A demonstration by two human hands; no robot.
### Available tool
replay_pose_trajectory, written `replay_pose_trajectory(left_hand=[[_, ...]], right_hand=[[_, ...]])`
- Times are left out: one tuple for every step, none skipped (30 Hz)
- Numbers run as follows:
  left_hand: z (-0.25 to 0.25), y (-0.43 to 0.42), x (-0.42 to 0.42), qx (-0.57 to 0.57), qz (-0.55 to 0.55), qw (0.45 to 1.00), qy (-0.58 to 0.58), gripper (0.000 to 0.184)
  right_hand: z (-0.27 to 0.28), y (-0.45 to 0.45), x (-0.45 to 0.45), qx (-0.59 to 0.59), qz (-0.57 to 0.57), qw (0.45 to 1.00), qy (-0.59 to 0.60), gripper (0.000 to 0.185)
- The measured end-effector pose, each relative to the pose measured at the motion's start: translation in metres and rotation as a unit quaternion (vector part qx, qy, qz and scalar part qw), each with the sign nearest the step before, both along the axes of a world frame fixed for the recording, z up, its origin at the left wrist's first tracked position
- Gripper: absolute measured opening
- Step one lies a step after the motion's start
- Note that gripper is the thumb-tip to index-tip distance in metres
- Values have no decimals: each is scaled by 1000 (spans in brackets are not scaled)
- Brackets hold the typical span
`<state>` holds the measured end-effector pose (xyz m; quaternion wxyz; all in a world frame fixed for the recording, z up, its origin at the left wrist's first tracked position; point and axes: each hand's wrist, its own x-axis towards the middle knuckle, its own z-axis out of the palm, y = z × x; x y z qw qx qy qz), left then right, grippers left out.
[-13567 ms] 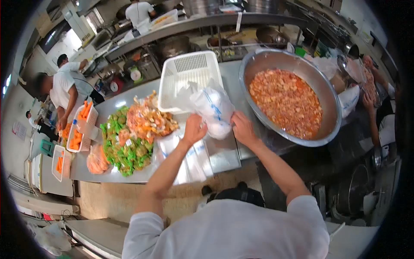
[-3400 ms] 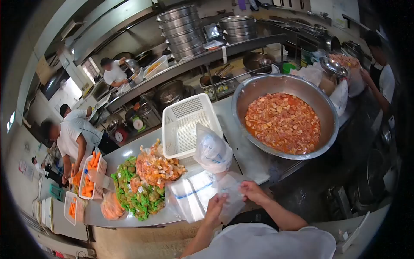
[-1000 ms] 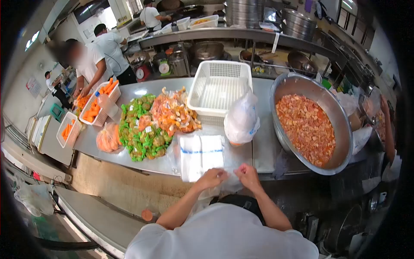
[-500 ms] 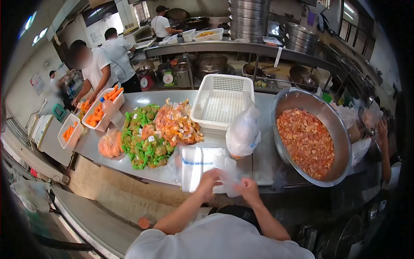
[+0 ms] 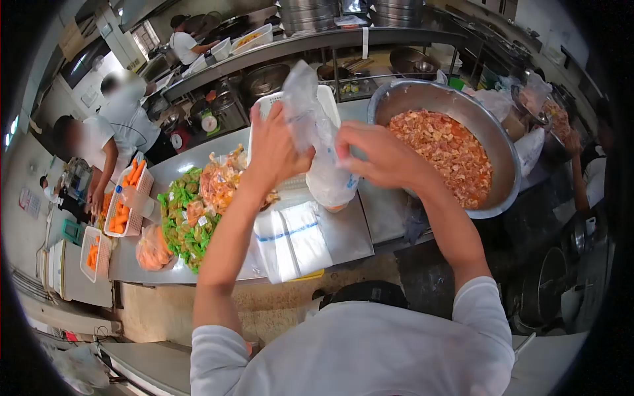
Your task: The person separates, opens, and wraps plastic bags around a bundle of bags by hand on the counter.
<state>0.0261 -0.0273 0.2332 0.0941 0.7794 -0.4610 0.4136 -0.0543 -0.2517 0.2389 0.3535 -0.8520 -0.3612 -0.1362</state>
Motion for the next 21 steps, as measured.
replay_pose_trajectory(left_hand=[[-18, 1, 12, 21, -57, 993, 106, 28], [-57, 3, 40, 42, -112, 971, 207, 28], [-88, 6, 69, 63, -164, 937, 301, 28], [-116, 9, 71, -6, -123, 902, 413, 25], [-153, 15, 54, -78, -79, 847, 521, 22], [-190, 14, 46, -156, -94, 870, 458, 23], [-218, 8, 41, -233, -110, 881, 397, 24], [-233, 3, 33, -257, -81, 895, 356, 28], [-243, 0, 28, -278, -51, 907, 312, 31], [-243, -3, 31, -295, -24, 920, 258, 34], [-248, -3, 23, -346, -14, 879, 327, 37], [-248, -6, 23, -394, -9, 834, 386, 41], [-246, -10, 19, -438, -2, 779, 448, 45], [-247, -17, 13, -470, -63, 710, 520, 47], [-254, -20, 9, -468, -74, 705, 528, 46], [-262, -21, 3, -465, -84, 698, 538, 46], [-265, -21, 4, -460, -98, 696, 543, 45], [-265, -18, 6, -429, -59, 733, 524, 47], [-272, -14, 10, -426, -42, 750, 505, 48], [-284, -12, 14, -423, -24, 762, 489, 50], [-292, -11, 16, -420, -8, 774, 474, 51]], right_hand=[[-30, -5, 28, -56, -37, 998, -16, 16], [-58, -10, 54, -111, -73, 990, -37, 16], [-83, -15, 63, -104, -81, 991, -35, 12], [-116, -19, 62, -96, -87, 991, -32, 11], [-161, -20, 60, -46, -94, 994, -36, 12], [-190, -21, 62, 1, -101, 994, -49, 13], [-202, -14, 57, 49, -134, 988, -59, 14], [-216, -7, 43, 97, -166, 980, -54, 14], [-218, -4, 36, 110, -177, 977, -52, 14], [-211, -1, 38, 126, -187, 972, -59, 13], [-207, 2, 36, 143, -198, 968, -63, 13], [-200, 8, 37, 149, -224, 955, -123, 12], [-200, 18, 27, 155, -250, 940, -174, 11], [-203, 24, 18, 158, -276, 923, -217, 11], [-216, 25, 20, 162, -286, 924, -193, 10], [-235, 25, 22, 166, -298, 925, -167, 10], [-249, 22, 28, 172, -310, 923, -149, 9], [-248, 15, 37, 181, -286, 936, -95, 10], [-248, 8, 44, 190, -262, 946, -33, 11], [-250, 3, 48, 197, -238, 950, 33, 13], [-256, -2, 53, 255, -215, 940, 73, 15]])
